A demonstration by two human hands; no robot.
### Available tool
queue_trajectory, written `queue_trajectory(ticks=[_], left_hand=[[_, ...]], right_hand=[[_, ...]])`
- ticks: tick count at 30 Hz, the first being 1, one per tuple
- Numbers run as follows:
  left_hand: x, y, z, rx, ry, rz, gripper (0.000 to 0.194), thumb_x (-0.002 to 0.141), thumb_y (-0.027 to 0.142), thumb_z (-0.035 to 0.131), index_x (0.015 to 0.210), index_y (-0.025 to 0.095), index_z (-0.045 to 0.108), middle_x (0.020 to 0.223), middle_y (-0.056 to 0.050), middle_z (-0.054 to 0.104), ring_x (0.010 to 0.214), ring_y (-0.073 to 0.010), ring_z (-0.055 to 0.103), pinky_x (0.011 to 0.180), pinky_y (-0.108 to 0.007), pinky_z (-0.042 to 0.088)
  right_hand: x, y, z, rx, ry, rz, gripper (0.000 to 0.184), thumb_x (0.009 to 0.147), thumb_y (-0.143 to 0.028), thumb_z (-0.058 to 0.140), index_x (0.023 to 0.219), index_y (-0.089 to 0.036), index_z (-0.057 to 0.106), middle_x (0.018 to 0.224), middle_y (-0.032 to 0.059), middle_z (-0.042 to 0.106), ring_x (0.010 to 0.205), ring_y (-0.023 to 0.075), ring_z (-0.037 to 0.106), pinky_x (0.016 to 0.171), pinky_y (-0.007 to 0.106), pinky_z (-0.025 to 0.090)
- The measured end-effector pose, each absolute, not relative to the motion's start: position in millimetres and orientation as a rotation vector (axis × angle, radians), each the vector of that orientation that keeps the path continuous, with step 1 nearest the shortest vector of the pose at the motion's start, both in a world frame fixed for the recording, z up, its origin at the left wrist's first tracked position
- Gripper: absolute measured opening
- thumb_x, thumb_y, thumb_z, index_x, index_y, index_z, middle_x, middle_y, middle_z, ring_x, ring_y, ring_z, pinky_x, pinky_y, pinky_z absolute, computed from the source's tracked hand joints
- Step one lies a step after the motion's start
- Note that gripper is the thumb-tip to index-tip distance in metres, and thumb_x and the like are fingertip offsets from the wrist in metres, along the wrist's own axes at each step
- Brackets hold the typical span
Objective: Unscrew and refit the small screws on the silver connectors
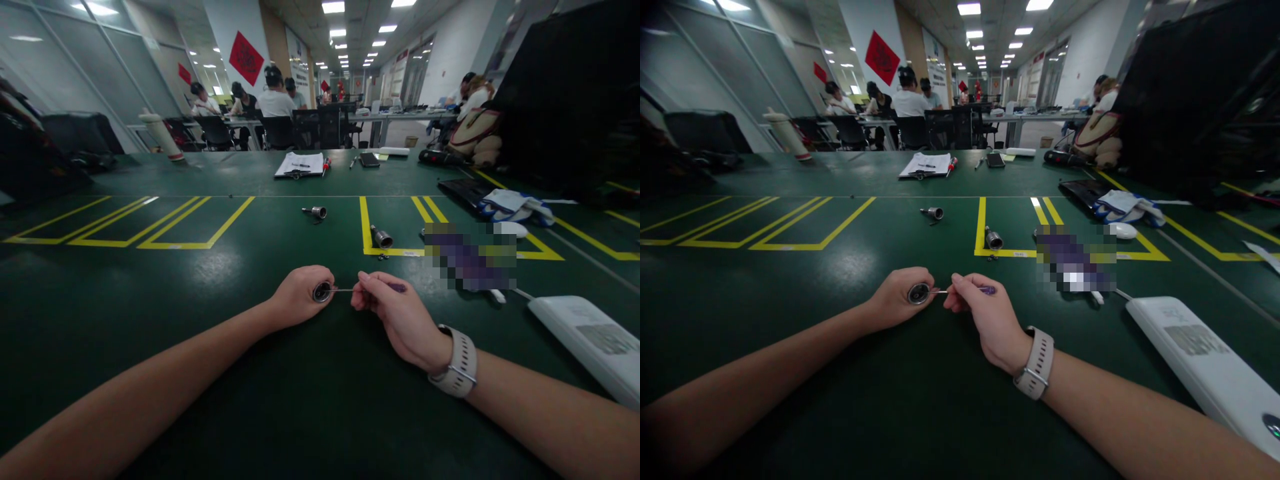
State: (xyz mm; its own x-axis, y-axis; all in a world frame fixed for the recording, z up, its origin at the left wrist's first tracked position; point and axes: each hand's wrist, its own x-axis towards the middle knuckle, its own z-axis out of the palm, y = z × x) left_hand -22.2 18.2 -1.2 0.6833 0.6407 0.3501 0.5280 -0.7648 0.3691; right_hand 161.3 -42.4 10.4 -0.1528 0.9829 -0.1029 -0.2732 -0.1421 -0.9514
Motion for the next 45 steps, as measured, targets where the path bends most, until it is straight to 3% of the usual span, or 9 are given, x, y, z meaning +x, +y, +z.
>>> queue_trajectory(ticks=[9,18,45], left_hand=[[-20.6,18.2,0.2,2.661,0.935,0.698,0.008,0.078,0.017,0.054,0.071,0.016,0.051,0.066,0.002,0.053,0.060,-0.0104,0.051,0.056,-0.022,0.039],[-20.9,20.0,-3.0,2.658,0.935,0.723,0.010,0.079,0.020,0.053,0.070,0.016,0.051,0.066,0.001,0.054,0.059,-0.0102,0.051,0.055,-0.022,0.039],[-19.1,17.2,0.4,2.634,0.878,0.784,0.013,0.079,0.020,0.054,0.068,0.016,0.048,0.063,0.003,0.050,0.056,-0.0089,0.047,0.052,-0.021,0.036]], right_hand=[[163.4,-48.0,12.7,-1.190,-1.398,1.178,0.027,0.083,-0.043,0.056,0.073,-0.020,0.067,0.074,0.0015,0.064,0.073,0.0173,0.057,0.070,0.033,0.042],[158.1,-43.1,14.4,-1.053,-0.986,1.505,0.025,0.078,-0.040,0.061,0.071,-0.016,0.065,0.072,0.0035,0.066,0.071,0.0153,0.057,0.071,0.032,0.044],[157.9,-42.9,11.2,-0.985,-0.967,1.522,0.022,0.079,-0.036,0.061,0.070,-0.016,0.062,0.068,0.0016,0.063,0.068,0.0137,0.056,0.069,0.030,0.042]])
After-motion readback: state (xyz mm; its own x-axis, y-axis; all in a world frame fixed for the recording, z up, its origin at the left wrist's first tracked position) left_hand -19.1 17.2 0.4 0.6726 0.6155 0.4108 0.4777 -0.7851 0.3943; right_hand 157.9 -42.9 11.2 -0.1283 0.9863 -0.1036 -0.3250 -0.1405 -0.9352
